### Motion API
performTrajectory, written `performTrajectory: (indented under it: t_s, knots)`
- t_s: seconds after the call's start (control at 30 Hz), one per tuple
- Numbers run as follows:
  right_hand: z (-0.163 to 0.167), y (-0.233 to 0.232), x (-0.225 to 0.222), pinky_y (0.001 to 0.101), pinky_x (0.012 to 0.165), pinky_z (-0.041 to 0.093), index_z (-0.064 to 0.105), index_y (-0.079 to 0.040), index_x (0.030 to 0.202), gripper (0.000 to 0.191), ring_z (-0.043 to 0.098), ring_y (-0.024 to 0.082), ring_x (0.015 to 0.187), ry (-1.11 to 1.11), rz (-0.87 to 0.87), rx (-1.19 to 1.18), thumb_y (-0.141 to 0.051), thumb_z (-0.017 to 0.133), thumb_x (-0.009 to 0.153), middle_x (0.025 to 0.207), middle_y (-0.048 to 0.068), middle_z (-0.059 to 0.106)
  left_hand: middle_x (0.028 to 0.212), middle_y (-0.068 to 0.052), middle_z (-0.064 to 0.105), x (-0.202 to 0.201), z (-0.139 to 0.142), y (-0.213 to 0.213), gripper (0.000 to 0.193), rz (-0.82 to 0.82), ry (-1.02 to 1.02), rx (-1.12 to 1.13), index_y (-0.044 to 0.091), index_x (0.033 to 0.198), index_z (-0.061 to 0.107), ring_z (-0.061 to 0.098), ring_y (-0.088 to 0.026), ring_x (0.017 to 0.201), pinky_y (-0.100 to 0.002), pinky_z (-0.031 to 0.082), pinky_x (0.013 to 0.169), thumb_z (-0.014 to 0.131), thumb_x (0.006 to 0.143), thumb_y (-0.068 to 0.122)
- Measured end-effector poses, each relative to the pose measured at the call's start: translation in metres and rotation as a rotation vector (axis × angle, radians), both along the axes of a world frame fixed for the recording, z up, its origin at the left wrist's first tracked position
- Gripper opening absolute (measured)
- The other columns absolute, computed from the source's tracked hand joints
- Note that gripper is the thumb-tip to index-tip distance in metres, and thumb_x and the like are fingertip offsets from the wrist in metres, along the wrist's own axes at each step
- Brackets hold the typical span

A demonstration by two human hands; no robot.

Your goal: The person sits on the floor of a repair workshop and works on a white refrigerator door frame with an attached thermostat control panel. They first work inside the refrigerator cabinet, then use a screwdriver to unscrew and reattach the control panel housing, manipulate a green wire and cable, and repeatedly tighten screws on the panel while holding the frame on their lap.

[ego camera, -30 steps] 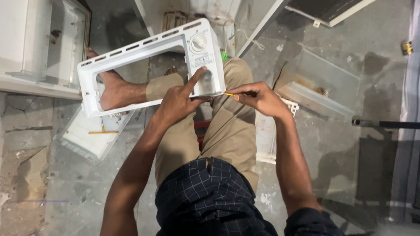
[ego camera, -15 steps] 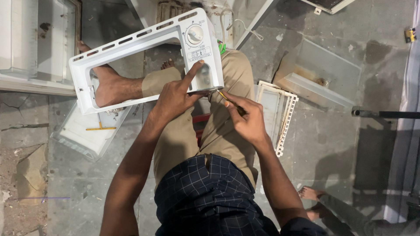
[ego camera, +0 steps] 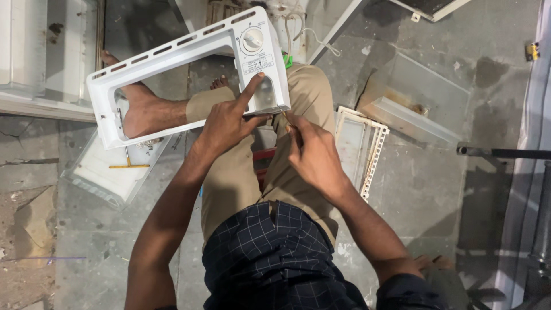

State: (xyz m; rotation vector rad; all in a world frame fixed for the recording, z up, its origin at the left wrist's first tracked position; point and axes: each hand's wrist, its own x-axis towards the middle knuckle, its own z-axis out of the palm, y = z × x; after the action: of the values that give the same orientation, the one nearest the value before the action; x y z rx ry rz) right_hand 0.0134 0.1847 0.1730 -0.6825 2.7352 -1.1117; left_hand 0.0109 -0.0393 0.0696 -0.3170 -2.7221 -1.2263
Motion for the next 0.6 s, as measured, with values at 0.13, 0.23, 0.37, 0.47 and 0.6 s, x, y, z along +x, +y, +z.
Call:
performTrajectory:
  t_s: [0.13,0.23,0.37,0.47,0.6]
  knots:
    - [0.007,0.003,-0.032,0.0413,0.074,0.057,0.068,-0.006,0.127,0.035,0.076,0.029,0.078,-0.268,0.073,0.096,-0.004,0.06,0.093,0.091,0.02,0.075,0.077,-0.019,0.072,0.001,-0.002,-0.006,0.096,0.011,-0.01,0.006,0.022,0.163,0.024,0.072,-0.041,0.074,-0.052,0.053,0.065,0.083,0.089,0.034]
    - [0.004,0.018,-0.069,0.0371,0.075,0.057,0.075,-0.008,0.118,0.028,0.075,0.023,0.079,-0.33,0.276,0.071,-0.007,0.066,0.092,0.098,0.014,0.079,0.073,-0.021,0.069,0.004,-0.006,-0.006,0.095,0.027,-0.027,-0.038,0.023,0.163,0.024,0.07,-0.045,0.073,-0.054,0.051,0.063,0.084,0.09,0.033]
    - [-0.009,0.025,-0.125,0.0357,0.079,0.056,0.078,-0.007,0.113,0.024,0.072,0.023,0.086,-0.462,0.518,0.072,-0.011,0.071,0.09,0.099,0.011,0.08,0.073,-0.021,0.069,0.005,-0.014,-0.003,0.095,0.019,-0.022,-0.021,0.025,0.163,0.025,0.07,-0.044,0.072,-0.054,0.051,0.063,0.084,0.088,0.034]
    - [-0.013,0.011,-0.149,0.0333,0.082,0.058,0.08,-0.009,0.113,0.03,0.075,0.021,0.089,-0.56,0.677,0.156,-0.012,0.069,0.084,0.1,0.009,0.082,0.079,-0.021,0.071,0.003,-0.013,-0.002,0.092,0.014,-0.001,-0.022,0.025,0.163,0.027,0.071,-0.044,0.076,-0.053,0.052,0.065,0.083,0.09,0.033]
    - [-0.023,-0.023,-0.124,0.0335,0.079,0.06,0.081,-0.01,0.107,0.025,0.077,0.021,0.083,-0.61,0.682,0.394,-0.021,0.072,0.087,0.101,0.008,0.083,0.092,-0.021,0.074,0.003,0.0,-0.005,0.085,-0.003,-0.013,0.022,0.027,0.161,0.033,0.072,-0.042,0.081,-0.051,0.055,0.067,0.082,0.092,0.033]
